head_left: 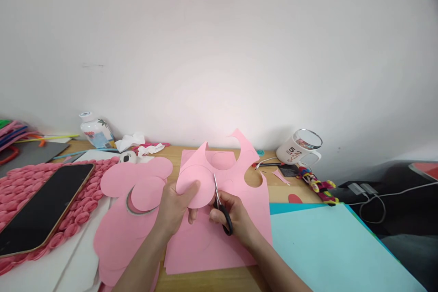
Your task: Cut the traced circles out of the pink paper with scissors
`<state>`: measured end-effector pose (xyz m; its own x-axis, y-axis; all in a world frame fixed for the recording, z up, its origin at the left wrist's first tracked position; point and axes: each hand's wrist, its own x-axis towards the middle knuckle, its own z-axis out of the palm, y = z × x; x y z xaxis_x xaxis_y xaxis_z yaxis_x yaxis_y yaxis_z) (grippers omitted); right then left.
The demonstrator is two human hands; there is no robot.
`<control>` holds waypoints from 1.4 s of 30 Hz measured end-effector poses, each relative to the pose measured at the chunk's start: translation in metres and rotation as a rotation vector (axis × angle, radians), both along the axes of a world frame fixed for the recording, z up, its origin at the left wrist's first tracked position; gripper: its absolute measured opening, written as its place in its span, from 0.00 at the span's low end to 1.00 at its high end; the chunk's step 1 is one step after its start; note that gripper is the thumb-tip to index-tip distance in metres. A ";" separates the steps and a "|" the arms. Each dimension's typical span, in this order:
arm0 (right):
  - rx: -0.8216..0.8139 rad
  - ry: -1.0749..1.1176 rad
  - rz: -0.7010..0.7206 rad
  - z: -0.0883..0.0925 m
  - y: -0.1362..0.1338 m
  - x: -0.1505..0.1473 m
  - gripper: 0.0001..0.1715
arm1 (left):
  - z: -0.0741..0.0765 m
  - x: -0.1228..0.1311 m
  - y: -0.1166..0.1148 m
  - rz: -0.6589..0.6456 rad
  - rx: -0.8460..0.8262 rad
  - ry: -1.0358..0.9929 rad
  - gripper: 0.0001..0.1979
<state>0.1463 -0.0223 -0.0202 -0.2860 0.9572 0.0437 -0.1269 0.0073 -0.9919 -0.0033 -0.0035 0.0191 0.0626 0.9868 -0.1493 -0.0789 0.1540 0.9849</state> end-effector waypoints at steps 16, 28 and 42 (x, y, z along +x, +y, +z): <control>-0.062 -0.020 -0.006 0.005 -0.002 0.000 0.18 | 0.000 -0.002 0.000 0.024 0.014 0.031 0.16; -0.054 0.042 0.010 -0.001 -0.003 -0.003 0.17 | 0.001 0.001 0.000 0.027 0.020 -0.041 0.14; -0.054 0.105 -0.064 -0.001 -0.002 -0.005 0.14 | 0.000 0.010 -0.010 -0.086 0.128 0.055 0.08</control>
<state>0.1412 -0.0248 -0.0216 -0.2210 0.9751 0.0180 -0.2314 -0.0345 -0.9723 0.0064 -0.0133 0.0196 0.1424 0.9894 -0.0278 -0.0162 0.0304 0.9994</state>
